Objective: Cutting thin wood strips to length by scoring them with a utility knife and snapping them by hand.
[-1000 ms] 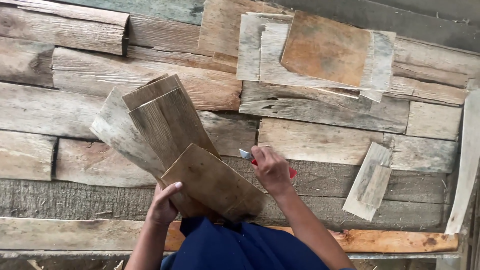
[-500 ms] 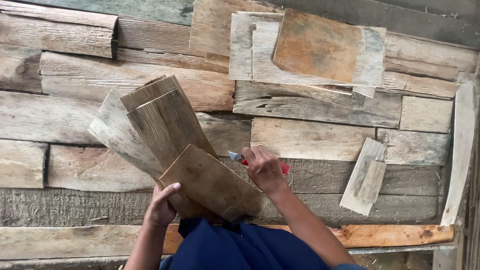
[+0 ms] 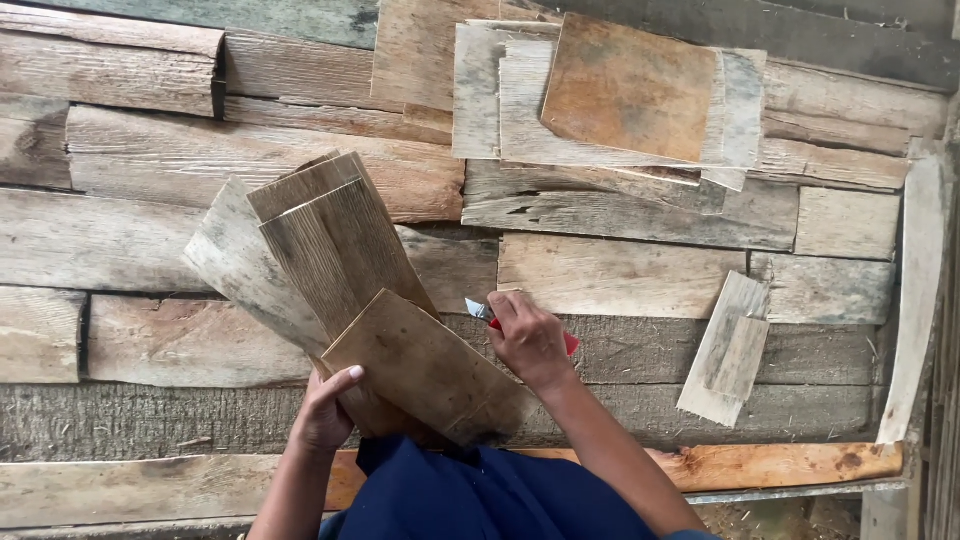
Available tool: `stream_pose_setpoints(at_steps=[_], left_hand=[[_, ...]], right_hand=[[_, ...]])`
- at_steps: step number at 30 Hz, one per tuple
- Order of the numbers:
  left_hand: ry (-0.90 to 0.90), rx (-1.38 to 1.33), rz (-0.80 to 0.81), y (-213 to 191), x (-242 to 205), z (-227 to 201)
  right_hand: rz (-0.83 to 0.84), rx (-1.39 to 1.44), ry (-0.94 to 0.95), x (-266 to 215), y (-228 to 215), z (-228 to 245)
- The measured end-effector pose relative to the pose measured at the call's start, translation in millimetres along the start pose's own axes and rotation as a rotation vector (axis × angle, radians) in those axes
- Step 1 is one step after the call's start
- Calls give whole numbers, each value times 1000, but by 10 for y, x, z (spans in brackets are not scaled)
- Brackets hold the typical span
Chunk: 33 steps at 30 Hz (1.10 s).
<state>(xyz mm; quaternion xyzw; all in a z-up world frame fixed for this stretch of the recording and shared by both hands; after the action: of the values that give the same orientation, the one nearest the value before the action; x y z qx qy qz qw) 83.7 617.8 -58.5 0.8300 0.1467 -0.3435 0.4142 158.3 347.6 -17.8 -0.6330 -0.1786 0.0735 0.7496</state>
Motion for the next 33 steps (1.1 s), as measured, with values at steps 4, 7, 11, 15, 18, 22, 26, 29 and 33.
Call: stream_pose_setpoints(at_steps=[4, 7, 11, 15, 18, 22, 26, 29, 33], left_hand=[[6, -6, 11, -87, 42, 30], [21, -23, 48, -83, 45, 22], [-5, -12, 7, -26, 1, 0], [-24, 25, 13, 23, -2, -5], [-9, 0, 51, -142, 123, 101], [-37, 39, 24, 141, -27, 103], [215, 62, 16, 64, -107, 136], [273, 66, 1, -320, 30, 215], [297, 107, 60, 180, -591, 115]], right_hand=[[-8, -18, -19, -23, 33, -12], [-15, -28, -11, -24, 21, -7], [-26, -40, -18, -22, -10, 13], [13, 12, 14, -16, -88, 24], [15, 140, 123, -125, -128, -59], [181, 314, 468, -441, -238, -416], [198, 365, 835, -868, -709, -552], [180, 379, 985, -1307, -821, -1064], [25, 515, 1169, -1918, -1006, -1745]])
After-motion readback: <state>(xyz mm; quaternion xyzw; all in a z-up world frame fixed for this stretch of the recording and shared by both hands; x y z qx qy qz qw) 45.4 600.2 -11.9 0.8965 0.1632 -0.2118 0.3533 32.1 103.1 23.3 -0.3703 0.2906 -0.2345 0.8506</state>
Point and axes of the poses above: each hand's wrist, its own x-axis towards the middle knuckle, its own y-axis out of the palm, z = x × y, the point moved 4 cm from there along x, towards the middle knuckle, and after that the axes turned 8 degrees about -x, right-handed, at the moved point
